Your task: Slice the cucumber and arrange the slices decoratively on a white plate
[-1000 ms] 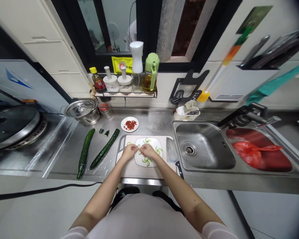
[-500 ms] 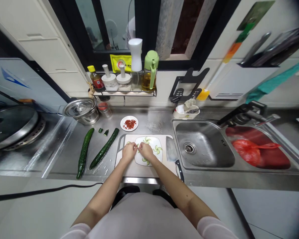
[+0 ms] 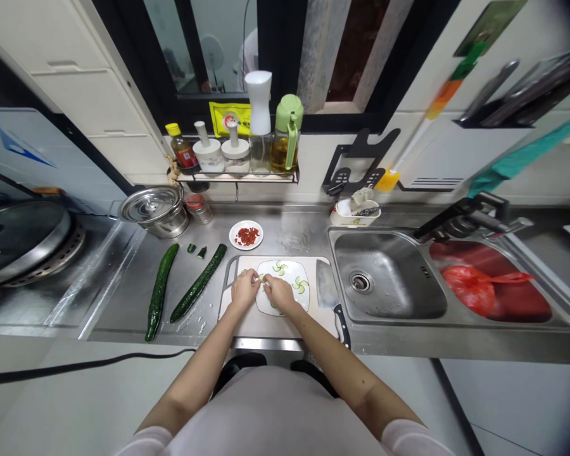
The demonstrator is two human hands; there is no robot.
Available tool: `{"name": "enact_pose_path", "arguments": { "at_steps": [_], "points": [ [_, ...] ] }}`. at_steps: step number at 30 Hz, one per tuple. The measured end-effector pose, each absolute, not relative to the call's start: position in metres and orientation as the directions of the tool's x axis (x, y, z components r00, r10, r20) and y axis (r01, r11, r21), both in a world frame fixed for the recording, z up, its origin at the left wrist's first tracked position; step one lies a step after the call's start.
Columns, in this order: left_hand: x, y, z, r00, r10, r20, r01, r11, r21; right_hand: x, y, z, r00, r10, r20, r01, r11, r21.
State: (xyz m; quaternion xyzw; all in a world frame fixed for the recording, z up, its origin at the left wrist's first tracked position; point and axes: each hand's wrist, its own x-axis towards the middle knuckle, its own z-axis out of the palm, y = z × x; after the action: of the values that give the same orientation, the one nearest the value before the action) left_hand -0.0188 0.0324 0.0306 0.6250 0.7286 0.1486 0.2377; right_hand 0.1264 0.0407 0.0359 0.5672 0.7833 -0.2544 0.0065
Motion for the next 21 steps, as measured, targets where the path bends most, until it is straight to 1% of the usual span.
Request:
{"name": "enact_pose_path", "arguments": {
  "at_steps": [5, 10, 15, 21],
  "points": [
    [-0.0181, 0.0331, 0.034, -0.152, 0.964, -0.218, 0.818, 0.247, 0.52, 0.1269, 0.0403, 0.0394, -0.376, 0.874, -0.307, 0.888, 0.245, -0.39],
    [-0.0199, 0.0309, 0.0382, -0.203, 0.94, -0.275, 0.792, 0.323, 0.519, 0.1267, 0.0406, 0.0411, -0.387, 0.859, -0.336, 0.897, 0.265, -0.354],
    [-0.022, 0.0295, 0.0333, -0.219, 0.928, -0.302, 0.759, 0.356, 0.545, 0.1269, 0.0422, 0.0388, -0.403, 0.851, -0.336, 0.899, 0.299, -0.321],
    [-0.0217, 0.0295, 0.0298, -0.236, 0.923, -0.302, 0.75, 0.371, 0.548, 0.1268, 0.0424, 0.0379, -0.4, 0.849, -0.345, 0.901, 0.296, -0.317]
  ]
}}
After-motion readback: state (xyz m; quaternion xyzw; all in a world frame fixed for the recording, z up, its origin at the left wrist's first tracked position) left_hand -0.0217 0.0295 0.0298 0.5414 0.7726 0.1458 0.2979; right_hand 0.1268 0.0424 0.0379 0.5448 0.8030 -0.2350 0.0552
